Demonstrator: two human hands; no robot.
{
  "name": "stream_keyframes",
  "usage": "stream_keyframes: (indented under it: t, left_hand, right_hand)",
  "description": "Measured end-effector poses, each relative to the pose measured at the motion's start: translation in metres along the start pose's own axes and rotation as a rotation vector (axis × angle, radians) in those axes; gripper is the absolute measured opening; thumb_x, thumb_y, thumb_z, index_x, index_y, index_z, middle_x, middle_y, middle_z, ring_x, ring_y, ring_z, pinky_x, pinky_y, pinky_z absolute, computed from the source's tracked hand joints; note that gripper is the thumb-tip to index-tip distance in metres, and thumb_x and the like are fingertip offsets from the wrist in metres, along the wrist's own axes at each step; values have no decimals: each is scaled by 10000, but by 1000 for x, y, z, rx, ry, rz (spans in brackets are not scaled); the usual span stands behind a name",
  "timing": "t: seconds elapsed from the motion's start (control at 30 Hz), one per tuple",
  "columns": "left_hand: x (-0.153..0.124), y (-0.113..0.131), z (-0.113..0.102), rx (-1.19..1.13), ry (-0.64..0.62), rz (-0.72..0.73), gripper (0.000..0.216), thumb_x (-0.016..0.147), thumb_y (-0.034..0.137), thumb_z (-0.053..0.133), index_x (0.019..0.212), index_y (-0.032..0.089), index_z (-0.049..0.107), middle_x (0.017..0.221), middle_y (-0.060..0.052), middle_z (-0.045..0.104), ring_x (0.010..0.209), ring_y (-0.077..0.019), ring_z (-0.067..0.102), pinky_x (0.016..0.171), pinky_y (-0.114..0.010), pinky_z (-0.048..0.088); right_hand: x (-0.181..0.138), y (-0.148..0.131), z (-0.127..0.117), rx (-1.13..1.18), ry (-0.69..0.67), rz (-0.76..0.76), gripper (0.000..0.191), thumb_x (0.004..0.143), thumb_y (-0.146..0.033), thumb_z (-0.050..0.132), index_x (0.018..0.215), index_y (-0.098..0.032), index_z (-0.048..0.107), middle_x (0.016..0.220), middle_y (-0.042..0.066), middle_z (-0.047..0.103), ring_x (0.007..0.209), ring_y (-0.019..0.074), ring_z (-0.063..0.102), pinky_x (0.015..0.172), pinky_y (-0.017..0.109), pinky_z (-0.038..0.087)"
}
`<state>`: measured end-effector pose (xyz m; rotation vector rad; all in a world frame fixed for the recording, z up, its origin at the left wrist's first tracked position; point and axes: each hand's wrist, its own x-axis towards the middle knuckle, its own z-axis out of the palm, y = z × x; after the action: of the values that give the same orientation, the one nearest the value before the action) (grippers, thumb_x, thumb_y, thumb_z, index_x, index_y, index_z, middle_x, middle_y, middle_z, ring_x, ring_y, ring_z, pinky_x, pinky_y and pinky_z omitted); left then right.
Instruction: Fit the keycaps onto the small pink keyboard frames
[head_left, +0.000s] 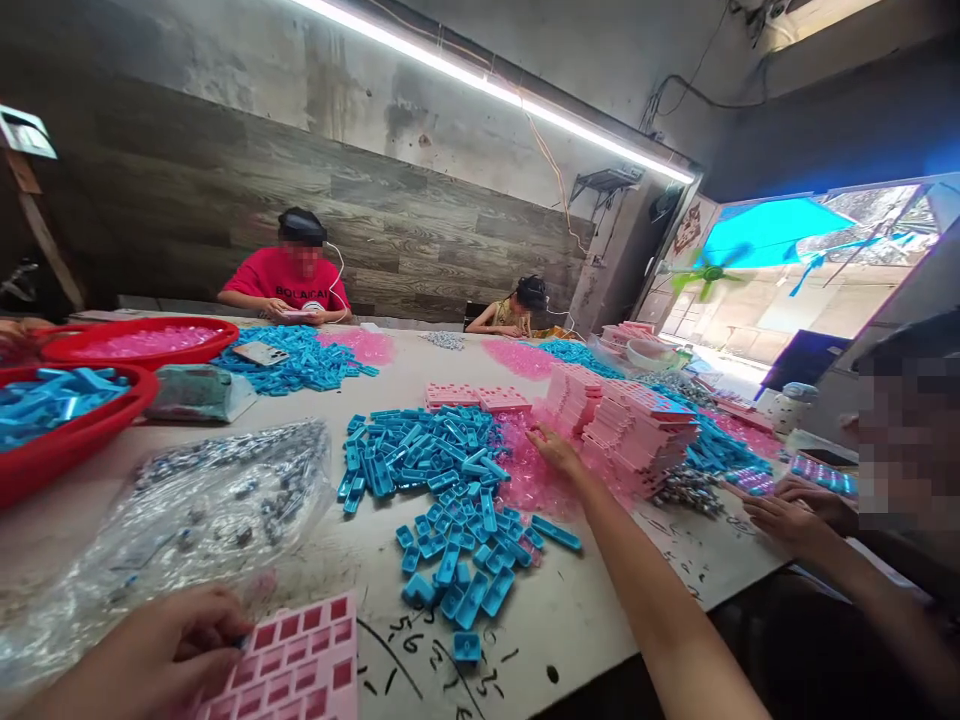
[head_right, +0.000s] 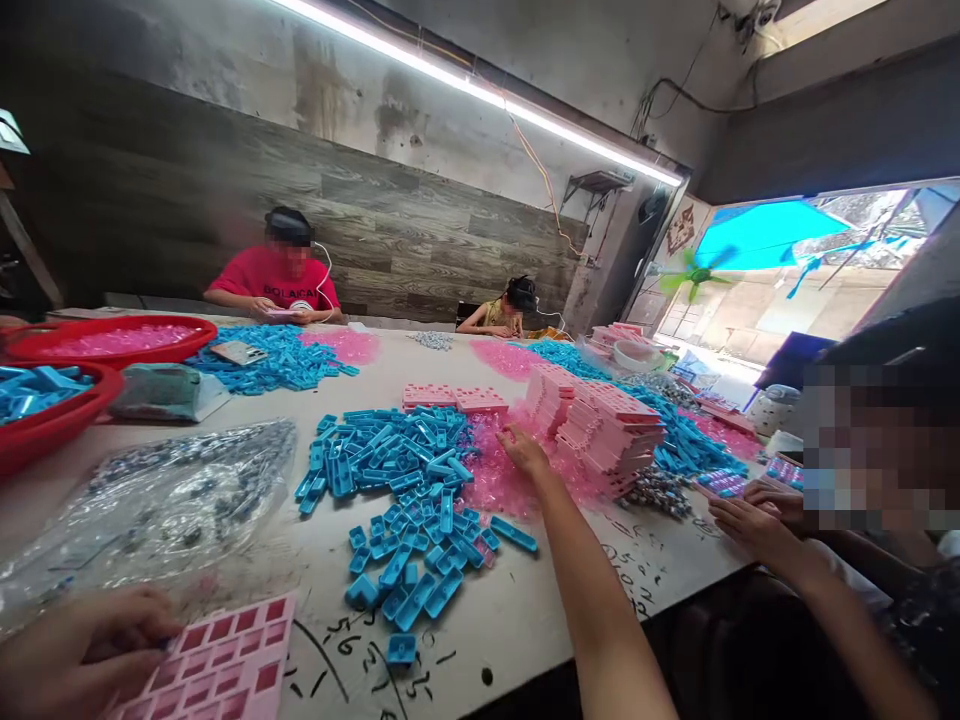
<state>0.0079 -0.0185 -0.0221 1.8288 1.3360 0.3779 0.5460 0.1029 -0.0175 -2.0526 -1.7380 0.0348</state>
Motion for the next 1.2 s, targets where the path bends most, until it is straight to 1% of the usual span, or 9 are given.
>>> stream_keyframes:
  t: [0.13, 0.33, 0.47, 0.67, 0.8, 0.9, 1.0, 1.1, 1.2]
  left_hand:
    - [-5, 18, -7, 70, -3, -17, 323, 575, 452, 518, 716, 195, 655, 744, -29, 658, 744, -227, 609, 647, -267, 450]
    - [-7, 27, -8, 177, 49, 23, 351, 595, 404, 479, 770, 163, 663, 741, -40, 652, 731, -222, 594, 644, -274, 430]
    - [-9, 34, -8, 222, 71, 41, 330, 601, 383, 485, 752, 146, 661, 736, -50, 639, 713, -212, 592, 632, -269, 430]
    - [-17, 45, -6, 271, 126, 78, 284, 619, 308, 486, 749, 144, 678, 739, -45, 641, 699, -186, 593, 619, -250, 425]
    - [-19, 49, -4, 280, 154, 31, 260, 615, 248, 483, 745, 156, 688, 706, -25, 656, 683, -176, 600, 596, -234, 418]
    - [-18, 50, -5, 270, 134, 13, 262, 590, 237, 523, 763, 142, 694, 712, -27, 665, 686, -176, 604, 595, -228, 422]
    - [-19, 51, -6, 233, 79, 22, 297, 564, 240, 558, 801, 119, 690, 738, -37, 670, 700, -183, 607, 585, -223, 423]
    - [-20, 52, -7, 225, 68, 35, 308, 586, 250, 537, 816, 109, 684, 745, -43, 668, 697, -181, 605, 585, -225, 418]
    - [-22, 52, -7, 250, 58, 43, 298, 598, 238, 520, 816, 112, 679, 712, -35, 657, 671, -169, 599, 577, -218, 407]
  right_hand:
    - [-27, -25, 1, 0, -6, -54, 409, 896, -416, 330, 1200, -207, 506, 1226, 48, 547, 1119, 177, 500, 949, 279, 366]
    - [-57, -52, 3, -108, 30, 41, 505, 792, -541, 467, 1214, -266, 503, 1207, 90, 519, 1037, 251, 545, 857, 349, 424]
    - [-60, -61, 3, -172, 60, 128, 496, 745, -510, 531, 1185, -281, 528, 1164, 104, 527, 926, 264, 591, 760, 360, 453]
    - [-57, -67, 5, -162, 116, 214, 422, 727, -429, 557, 1090, -215, 598, 1062, 125, 584, 903, 253, 596, 726, 315, 439]
    - [-55, -68, -9, -103, 196, 239, 342, 768, -382, 480, 973, -161, 641, 957, 137, 628, 864, 253, 601, 689, 303, 426]
    - [-50, -83, -24, -42, 279, 221, 367, 792, -349, 419, 960, -100, 631, 884, 175, 638, 834, 278, 597, 660, 324, 418]
    - [-51, -124, -28, 46, 315, 103, 361, 817, -357, 381, 939, -119, 623, 845, 128, 650, 785, 237, 596, 648, 300, 419]
    - [-70, -187, -12, 143, 286, -87, 327, 832, -393, 382, 873, -174, 621, 776, 41, 643, 691, 166, 580, 613, 253, 428]
    - [-104, -250, 15, 297, 183, -525, 237, 818, -365, 466, 826, -174, 606, 843, 50, 609, 728, 154, 564, 631, 252, 440]
